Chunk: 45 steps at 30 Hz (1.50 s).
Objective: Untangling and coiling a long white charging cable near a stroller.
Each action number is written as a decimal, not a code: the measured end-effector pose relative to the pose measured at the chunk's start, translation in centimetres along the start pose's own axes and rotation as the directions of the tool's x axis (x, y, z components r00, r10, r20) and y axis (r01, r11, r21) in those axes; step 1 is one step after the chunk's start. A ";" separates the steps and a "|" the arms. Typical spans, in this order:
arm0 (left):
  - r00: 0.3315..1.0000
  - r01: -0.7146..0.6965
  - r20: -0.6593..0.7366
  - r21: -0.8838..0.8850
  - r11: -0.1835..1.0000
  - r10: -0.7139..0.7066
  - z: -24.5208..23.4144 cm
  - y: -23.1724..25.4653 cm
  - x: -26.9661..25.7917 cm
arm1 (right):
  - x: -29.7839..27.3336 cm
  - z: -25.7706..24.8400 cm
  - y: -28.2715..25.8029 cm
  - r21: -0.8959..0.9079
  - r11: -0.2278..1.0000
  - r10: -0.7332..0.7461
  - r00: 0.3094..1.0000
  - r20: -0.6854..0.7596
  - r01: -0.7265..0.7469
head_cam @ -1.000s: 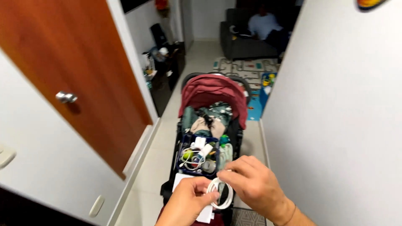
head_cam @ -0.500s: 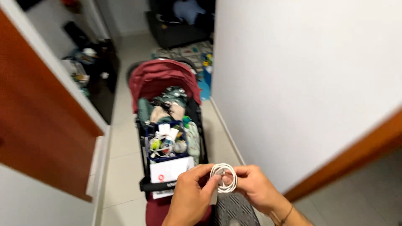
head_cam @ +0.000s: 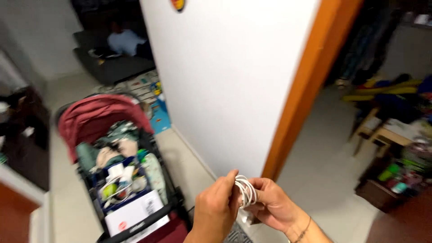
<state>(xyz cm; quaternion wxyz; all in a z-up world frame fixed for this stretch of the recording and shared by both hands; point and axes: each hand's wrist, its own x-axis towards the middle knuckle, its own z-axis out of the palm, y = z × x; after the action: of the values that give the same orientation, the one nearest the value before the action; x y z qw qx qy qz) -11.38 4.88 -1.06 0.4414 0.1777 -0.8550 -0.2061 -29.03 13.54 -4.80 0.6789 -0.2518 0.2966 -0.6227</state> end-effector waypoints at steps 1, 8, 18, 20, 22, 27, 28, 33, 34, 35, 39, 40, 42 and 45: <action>1.000 -0.019 0.006 -0.016 1.000 0.019 1.2 0.8 0.6 | -1.2 -0.4 -1.2 -0.005 1.000 -0.021 1.000 -0.014 0.021; 0.993 -0.061 0.109 0.131 0.990 0.046 10.7 6.8 3.5 | -9.8 -4.7 -7.2 0.015 0.998 -0.061 0.993 -0.101 0.063; 0.966 -0.184 0.181 -0.015 0.983 0.184 22.1 14.0 3.4 | -20.4 -12.5 -10.1 -0.134 0.961 -0.270 0.924 -0.272 0.242; 0.953 -0.223 0.197 -0.068 0.972 0.232 22.5 15.4 4.0 | -22.2 -12.9 -10.3 -0.076 0.965 -0.262 0.920 -0.291 0.251; 0.938 -0.261 0.203 -0.115 0.958 0.280 22.7 16.1 4.9 | -22.9 -12.8 -10.8 -0.022 0.965 -0.255 0.920 -0.299 0.260; 0.893 -0.097 0.380 -0.363 0.927 0.242 22.2 16.3 6.1 | -24.4 -14.3 -9.1 -0.450 0.881 -0.351 0.840 -0.414 0.147; 0.889 -0.104 0.381 -0.373 0.922 0.254 22.1 16.3 6.4 | -24.5 -12.7 -9.8 -0.453 0.878 -0.362 0.832 -0.421 0.153; 0.591 0.675 0.796 -0.397 0.623 -0.133 21.2 15.2 8.0 | -23.4 -5.8 -11.7 -0.886 0.079 -0.776 0.530 -0.342 -0.457; 0.588 0.676 0.798 -0.395 0.621 -0.133 20.5 15.5 8.4 | -22.9 -5.3 -11.2 -0.885 0.081 -0.775 0.529 -0.345 -0.459; 0.563 0.653 0.807 -0.302 0.695 -0.178 19.8 15.9 8.9 | -22.5 -4.8 -10.7 -0.858 -0.026 -0.832 0.487 -0.266 -0.513; 0.635 0.586 0.753 -0.321 0.744 -0.176 20.1 14.7 8.3 | -21.1 -4.4 -9.4 -0.793 -0.272 -0.923 0.380 0.055 -0.545; 0.633 0.587 0.754 -0.322 0.743 -0.173 20.1 14.4 8.5 | -20.8 -4.3 -9.4 -0.791 -0.271 -0.924 0.380 0.054 -0.548; 0.489 0.840 0.859 -0.418 0.347 -0.150 20.0 14.0 8.8 | -20.3 -4.0 -9.6 -0.819 -0.310 -0.932 0.324 0.161 -0.482; 0.521 0.849 0.838 -0.488 0.204 -0.162 20.4 13.2 8.2 | -19.8 -4.2 -9.6 -0.892 -0.212 -0.958 0.264 0.110 -0.399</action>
<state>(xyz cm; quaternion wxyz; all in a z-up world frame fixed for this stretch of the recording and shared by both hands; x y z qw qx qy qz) -34.40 16.12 0.53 0.0439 0.1355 -0.5756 -0.8052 -39.69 32.39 0.88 -0.2760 -0.3688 0.7900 -0.4046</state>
